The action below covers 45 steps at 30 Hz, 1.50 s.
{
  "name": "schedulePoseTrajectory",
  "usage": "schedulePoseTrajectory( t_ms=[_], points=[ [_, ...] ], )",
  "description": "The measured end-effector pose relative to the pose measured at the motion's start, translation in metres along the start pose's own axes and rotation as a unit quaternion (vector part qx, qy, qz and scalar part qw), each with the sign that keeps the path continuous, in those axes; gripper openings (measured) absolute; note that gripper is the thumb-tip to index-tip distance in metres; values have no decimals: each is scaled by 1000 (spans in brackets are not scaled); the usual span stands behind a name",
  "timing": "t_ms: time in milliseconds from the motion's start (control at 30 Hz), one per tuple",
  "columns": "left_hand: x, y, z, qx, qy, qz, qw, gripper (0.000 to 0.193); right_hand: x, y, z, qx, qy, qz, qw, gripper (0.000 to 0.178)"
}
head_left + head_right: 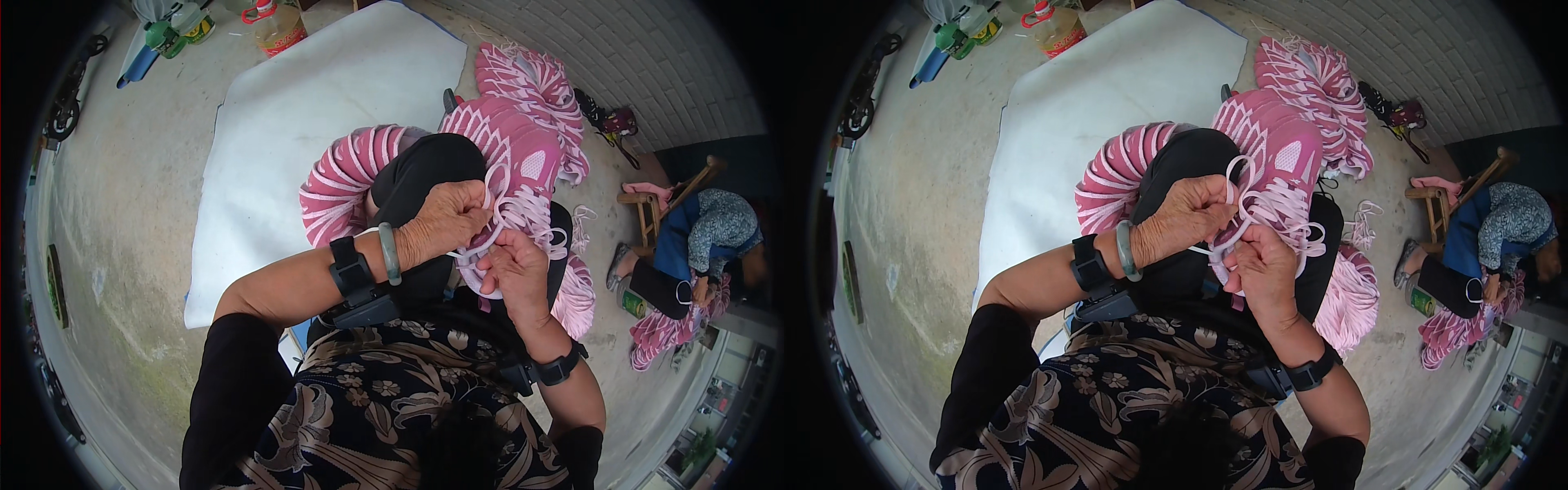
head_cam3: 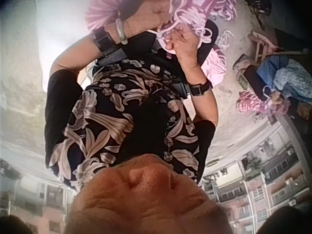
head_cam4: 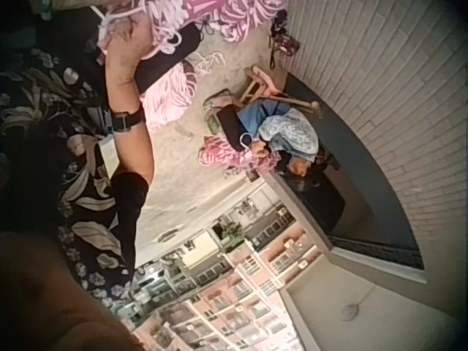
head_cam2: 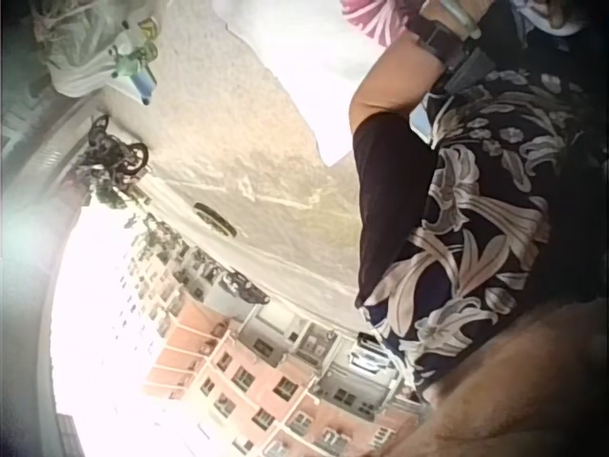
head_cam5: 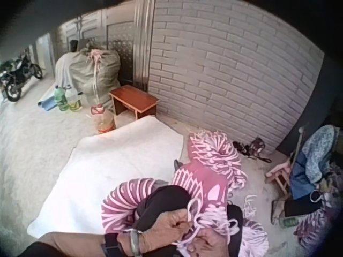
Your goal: The person threads pink shoelaces through the eyelets of pink sneakers, pulling them tight and tying knots. They handle multiple shoes from a pile, lacing them one by one and stacking the finished shoes.
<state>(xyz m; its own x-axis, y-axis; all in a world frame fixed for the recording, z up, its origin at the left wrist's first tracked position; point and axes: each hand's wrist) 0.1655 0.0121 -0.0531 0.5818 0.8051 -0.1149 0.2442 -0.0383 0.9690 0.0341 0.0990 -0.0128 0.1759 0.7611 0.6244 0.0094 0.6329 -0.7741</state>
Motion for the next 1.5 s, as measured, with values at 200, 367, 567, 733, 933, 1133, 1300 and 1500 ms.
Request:
schedulePoseTrajectory(
  t_ms=[200, 367, 567, 733, 933, 1133, 1300, 1500],
  points=[
    [2, -12, -3, -125, -2, -120, 985, 6, 0, 6, -3, -15, 1, 23, 1000, 10],
    [3, -9, 0, -295, -59, -241, 923, 17, 0, 9, -9, -8, 33, 47, 998, 12],
    [-2, -7, 5, -181, -94, -115, 972, 13, -9, 7, -10, -58, 11, 27, 998, 9],
    [-3, 4, -7, 66, 30, -7, 997, 1, -12, 14, -8, -35, 13, 39, 999, 8],
    [1, 17, -1, 61, 69, 24, 995, 9, 35, 11, 37, 53, -3, 22, 998, 12],
    [13, 21, -2, 24, -13, 55, 998, 8, 62, 26, 85, 70, 78, 23, 994, 6],
    [14, 21, 57, 19, 126, 12, 992, 8, 43, 36, 85, 9, 89, 54, 995, 8],
    [36, -5, 160, -67, 339, 18, 938, 7, 25, 51, 103, -79, 127, 7, 989, 15]
  ],
)
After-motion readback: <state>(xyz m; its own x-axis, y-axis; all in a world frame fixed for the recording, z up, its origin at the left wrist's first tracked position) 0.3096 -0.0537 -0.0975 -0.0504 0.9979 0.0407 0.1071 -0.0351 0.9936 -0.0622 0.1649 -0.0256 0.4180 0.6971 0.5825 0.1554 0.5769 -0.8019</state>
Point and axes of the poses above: each hand's wrist, its own x-axis away from the middle knuckle, its own z-axis out of the back of the hand, y = z × x, and after that the axes turned 15 degrees about -z, right-handed
